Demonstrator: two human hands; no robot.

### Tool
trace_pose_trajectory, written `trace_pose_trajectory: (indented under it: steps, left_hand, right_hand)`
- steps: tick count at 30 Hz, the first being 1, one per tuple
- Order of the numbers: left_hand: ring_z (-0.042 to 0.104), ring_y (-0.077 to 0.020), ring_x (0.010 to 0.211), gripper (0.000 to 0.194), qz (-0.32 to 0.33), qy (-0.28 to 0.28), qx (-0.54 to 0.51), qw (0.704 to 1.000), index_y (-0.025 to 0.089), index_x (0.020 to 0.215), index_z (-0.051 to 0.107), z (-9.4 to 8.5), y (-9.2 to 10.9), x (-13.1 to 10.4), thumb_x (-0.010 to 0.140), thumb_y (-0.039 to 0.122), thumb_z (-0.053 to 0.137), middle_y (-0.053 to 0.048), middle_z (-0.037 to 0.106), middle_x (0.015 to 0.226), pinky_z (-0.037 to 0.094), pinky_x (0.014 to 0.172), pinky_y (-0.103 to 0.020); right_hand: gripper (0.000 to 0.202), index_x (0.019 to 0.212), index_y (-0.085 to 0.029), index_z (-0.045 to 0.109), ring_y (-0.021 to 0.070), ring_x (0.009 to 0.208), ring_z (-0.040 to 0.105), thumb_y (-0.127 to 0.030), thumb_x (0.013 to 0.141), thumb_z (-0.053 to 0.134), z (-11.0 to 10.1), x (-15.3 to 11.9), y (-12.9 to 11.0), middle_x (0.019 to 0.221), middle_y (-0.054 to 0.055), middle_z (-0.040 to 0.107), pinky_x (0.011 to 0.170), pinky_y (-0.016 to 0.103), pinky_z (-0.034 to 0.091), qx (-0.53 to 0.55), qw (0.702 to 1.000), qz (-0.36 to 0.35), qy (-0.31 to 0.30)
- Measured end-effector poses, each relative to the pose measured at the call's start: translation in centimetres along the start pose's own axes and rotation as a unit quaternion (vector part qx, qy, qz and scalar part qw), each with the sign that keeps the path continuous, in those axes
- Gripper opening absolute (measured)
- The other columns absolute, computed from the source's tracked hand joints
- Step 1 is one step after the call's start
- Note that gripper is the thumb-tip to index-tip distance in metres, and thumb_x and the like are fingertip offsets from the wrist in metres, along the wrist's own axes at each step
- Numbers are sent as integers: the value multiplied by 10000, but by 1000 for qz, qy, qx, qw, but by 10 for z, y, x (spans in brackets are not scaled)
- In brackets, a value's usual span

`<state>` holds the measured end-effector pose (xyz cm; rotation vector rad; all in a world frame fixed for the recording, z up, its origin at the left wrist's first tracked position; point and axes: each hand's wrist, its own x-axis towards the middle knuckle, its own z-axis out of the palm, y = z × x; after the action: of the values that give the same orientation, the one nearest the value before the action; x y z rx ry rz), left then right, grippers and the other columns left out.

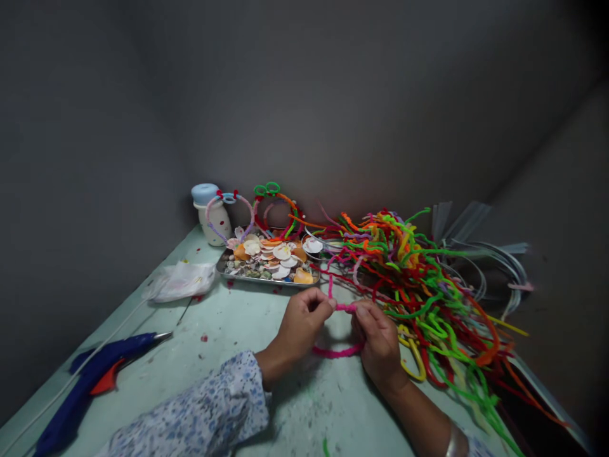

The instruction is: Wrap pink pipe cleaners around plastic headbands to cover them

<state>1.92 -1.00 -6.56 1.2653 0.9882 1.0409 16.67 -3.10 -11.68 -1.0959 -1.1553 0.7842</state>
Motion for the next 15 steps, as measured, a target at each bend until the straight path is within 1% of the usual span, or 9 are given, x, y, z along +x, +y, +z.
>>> trace_pose_trajectory:
  steps: [4,11,15]
  left_hand:
    - [324,-84,540,261,1,2,2,1000,156,641,511,0,0,0,765,359,618,59,404,563,262,526,-225]
    - [322,-86,534,266,0,6,10,1000,158,629,513,1,2,1,759,363,619,60,403,556,264,532,-230]
    - [353,-95,564,257,10,2,20,1000,153,677,552,1,2,1,777,382,610,49,430,596,280,549,-229]
  right_hand:
    - [264,765,-186,652,140,550,447,-418,848,557,0,0,-1,607,-10,512,503,264,330,20,1000,4,0]
    - [265,773,-188,652,141,545,432,-420,852,552,0,-1,1,607,-8,509,493,260,315,19,1000,5,0]
    - [258,780,-191,648,141,534,418,-418,852,550,0,-1,2,587,-13,488,492,262,310,22,1000,6,11]
